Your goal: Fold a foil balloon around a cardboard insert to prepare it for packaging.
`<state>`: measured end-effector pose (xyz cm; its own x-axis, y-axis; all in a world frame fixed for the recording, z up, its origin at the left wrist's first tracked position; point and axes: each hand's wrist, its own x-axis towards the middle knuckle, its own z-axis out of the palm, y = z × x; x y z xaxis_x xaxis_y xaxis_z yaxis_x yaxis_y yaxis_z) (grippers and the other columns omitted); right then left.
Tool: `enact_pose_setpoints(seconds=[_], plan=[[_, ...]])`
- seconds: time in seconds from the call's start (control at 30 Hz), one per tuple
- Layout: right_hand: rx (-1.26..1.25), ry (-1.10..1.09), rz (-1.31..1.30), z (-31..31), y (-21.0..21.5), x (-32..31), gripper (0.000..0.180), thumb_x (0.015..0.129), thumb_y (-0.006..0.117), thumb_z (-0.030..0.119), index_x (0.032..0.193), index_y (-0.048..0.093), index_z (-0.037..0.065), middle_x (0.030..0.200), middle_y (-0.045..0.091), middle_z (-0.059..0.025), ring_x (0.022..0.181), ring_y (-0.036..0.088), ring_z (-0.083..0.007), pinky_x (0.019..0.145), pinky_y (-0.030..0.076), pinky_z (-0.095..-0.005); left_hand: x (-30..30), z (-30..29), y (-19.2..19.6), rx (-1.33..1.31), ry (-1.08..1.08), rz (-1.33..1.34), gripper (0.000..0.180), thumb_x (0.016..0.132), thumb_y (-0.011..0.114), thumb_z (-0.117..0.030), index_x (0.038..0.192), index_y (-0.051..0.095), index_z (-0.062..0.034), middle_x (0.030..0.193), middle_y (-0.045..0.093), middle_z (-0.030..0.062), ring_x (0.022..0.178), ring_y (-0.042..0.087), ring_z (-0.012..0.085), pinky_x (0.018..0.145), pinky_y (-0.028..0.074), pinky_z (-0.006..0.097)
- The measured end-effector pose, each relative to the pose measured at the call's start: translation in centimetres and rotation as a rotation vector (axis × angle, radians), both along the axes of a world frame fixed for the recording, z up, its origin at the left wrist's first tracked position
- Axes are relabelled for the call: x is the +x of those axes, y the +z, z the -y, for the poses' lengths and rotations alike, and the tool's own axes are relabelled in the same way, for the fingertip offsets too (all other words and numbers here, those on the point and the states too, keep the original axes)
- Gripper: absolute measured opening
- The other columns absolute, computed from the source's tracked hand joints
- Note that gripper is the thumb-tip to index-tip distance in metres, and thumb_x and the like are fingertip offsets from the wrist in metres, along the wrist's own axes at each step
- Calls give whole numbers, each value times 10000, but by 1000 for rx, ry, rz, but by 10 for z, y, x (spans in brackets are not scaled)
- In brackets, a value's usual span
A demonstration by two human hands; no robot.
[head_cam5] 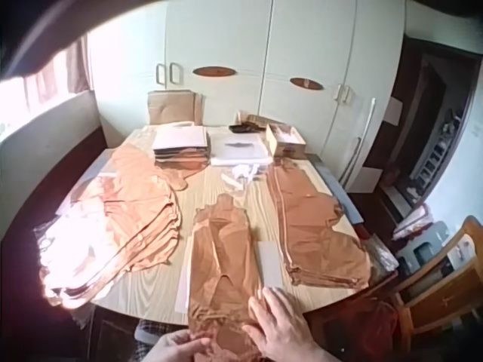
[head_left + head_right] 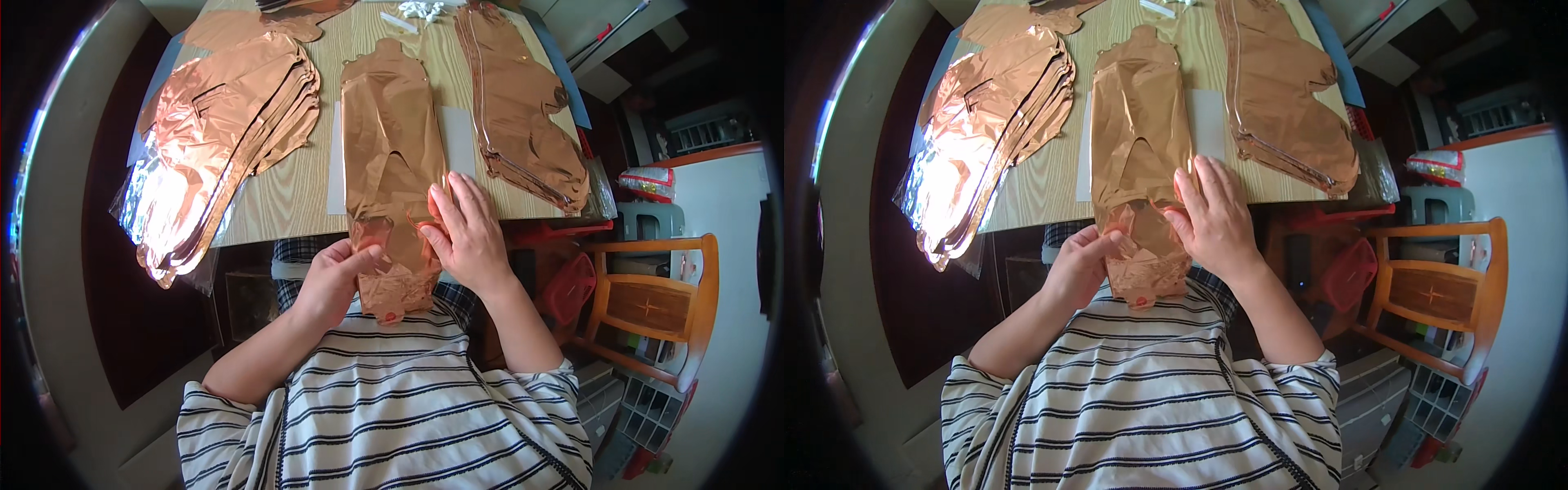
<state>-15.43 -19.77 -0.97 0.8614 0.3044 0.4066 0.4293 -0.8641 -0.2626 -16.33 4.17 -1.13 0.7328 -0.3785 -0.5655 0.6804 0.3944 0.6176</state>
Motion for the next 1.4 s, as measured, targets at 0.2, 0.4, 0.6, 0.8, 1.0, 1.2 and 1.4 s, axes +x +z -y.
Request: enact_pose_setpoints(seconds=[0.2, 0.4, 0.6, 0.8, 1.0, 1.2, 1.4], plan=[[36, -70, -29, -2, -4, -4, 613, 919, 721, 340, 1389, 543, -12, 1462, 464, -267, 1333, 473, -442, 1113, 411, -500, 6, -4, -1, 95, -12, 78, 174, 1000, 655, -161, 1049, 666, 6, 953, 725, 89, 835, 710, 156, 749, 580, 288], [49, -47, -6, -7, 8, 0, 680, 918, 701, 407, 1449, 490, 38, 1524, 362, -287, 1338, 418, -474, 1105, 377, -570, 15, -7, -4, 81, -26, -53, 190, 1006, 648, -179, 1031, 662, 9, 940, 716, 89, 803, 709, 166, 740, 592, 321], [-108, 45, -91, -13, 2, 9, 685, 916, 667, 485, 1512, 481, 203, 1592, 337, -224, 1409, 354, -469, 1177, 249, -598, 8, -3, 2, 80, 32, -20, 214, 1013, 643, -197, 1049, 664, 13, 965, 723, 88, 839, 705, 158, 764, 584, 315], [-90, 84, -119, -13, 3, -1, 664, 958, 612, 484, 1539, 449, 208, 1612, 335, -179, 1454, 317, -442, 1194, 241, -571, -12, -9, -12, 143, 31, 99, 240, 1024, 632, -202, 1086, 675, 26, 999, 732, 79, 862, 685, 119, 801, 556, 278], [-151, 108, -15, -26, 12, -5, 645, 960, 625, 426, 1539, 454, 198, 1623, 346, -133, 1484, 314, -373, 1205, 236, -561, -10, 1, -12, 150, 76, 142, 232, 1026, 641, -192, 1066, 691, 31, 962, 724, 48, 823, 645, 73, 743, 530, 239], [-169, 94, -75, -25, -3, 2, 598, 951, 638, 372, 1499, 499, 178, 1585, 412, -127, 1444, 391, -347, 1200, 252, -539, -3, 1, -15, 167, 79, 171, 216, 1021, 646, -184, 1062, 697, 22, 992, 733, 52, 876, 655, 80, 791, 524, 249], [-124, 74, -91, -26, -2, 5, 567, 962, 628, 341, 1494, 513, 184, 1572, 439, -122, 1437, 406, -335, 1196, 263, -519, 1, -2, -20, 190, 30, 203, 252, 1028, 641, -209, 1093, 692, 29, 1001, 727, 43, 894, 642, 66, 791, 517, 245]])
